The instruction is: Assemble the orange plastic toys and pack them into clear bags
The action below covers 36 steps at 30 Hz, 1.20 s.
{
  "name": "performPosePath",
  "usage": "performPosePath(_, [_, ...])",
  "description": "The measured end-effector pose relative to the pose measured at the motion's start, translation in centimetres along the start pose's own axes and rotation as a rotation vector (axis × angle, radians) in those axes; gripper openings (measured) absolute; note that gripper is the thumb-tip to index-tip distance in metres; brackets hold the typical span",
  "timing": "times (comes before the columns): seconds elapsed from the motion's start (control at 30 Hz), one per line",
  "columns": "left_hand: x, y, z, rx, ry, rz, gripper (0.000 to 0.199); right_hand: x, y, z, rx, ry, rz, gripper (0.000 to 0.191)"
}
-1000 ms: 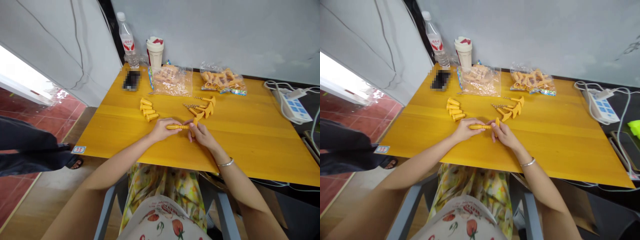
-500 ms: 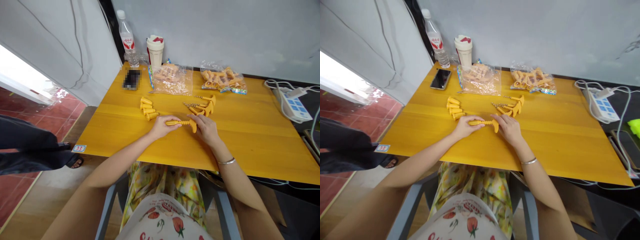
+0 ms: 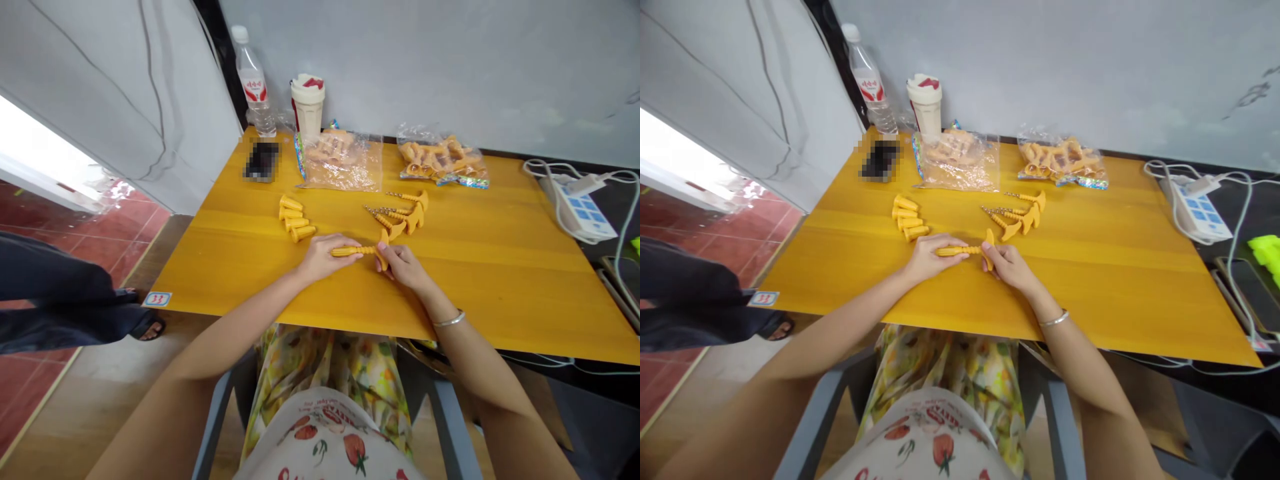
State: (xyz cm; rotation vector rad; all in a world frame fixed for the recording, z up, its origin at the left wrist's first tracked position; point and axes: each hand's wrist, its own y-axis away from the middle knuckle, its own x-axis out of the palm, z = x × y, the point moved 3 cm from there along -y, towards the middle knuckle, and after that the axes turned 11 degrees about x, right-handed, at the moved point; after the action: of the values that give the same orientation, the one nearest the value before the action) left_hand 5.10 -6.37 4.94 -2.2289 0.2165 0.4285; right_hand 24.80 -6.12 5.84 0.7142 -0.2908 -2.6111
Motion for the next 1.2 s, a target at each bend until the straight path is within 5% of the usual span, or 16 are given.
performPosePath(0.13, [0.0, -0.3, 0.3, -0.044, -0.114, 0.062, 0.016, -2.0, -0.9, -0.7, -0.079, 0.103, -0.275, 0.073])
performPosePath(0.3, [-0.7, 0.5, -0.4, -0.171, -0.211, 0.271, 0.015, -4.8, -1.3, -1.3, -0.275, 0.444, -0.696, 0.042])
performPosePath(0.4, [-0.8, 1.8, -1.2, -0.255, -0.242, 0.378, 0.015, -4.9, -1.5, -1.5, -0.256, 0.566, -0.695, 0.034])
performPosePath(0.53, [-1.2, 2.8, -2.6, -0.206, -0.272, 0.488, 0.027, -4.2, -1.6, -1.8, -0.228, 0.760, -0.613, 0.042])
performPosePath(0.67, [-3.6, 2.0, -3.2, -0.118, -0.387, 0.386, 0.042, -3.7, -1.9, -2.1, -0.217, 0.854, -0.533, 0.036])
performPosePath(0.77, [-6.1, 1.2, -2.1, -0.151, -0.689, 0.273, 0.037, -3.3, -2.1, -2.1, -0.259, 0.869, -0.489, 0.027])
performPosePath(0.83, [-7.0, 1.1, -1.0, -0.193, -0.861, 0.301, 0.033, -3.1, -2.2, -2.0, -0.303, 0.859, -0.477, 0.030])
performPosePath(1.0, [-6.5, 1.5, 0.2, -0.219, -0.951, 0.428, 0.022, -3.1, -2.6, -2.2, -0.332, 0.633, -0.542, 0.046])
performPosePath(1.2, [-4.1, -1.2, 0.8, -0.156, -0.709, 0.328, 0.018, -4.1, -3.1, -0.7, -0.292, 0.201, -0.588, 0.055])
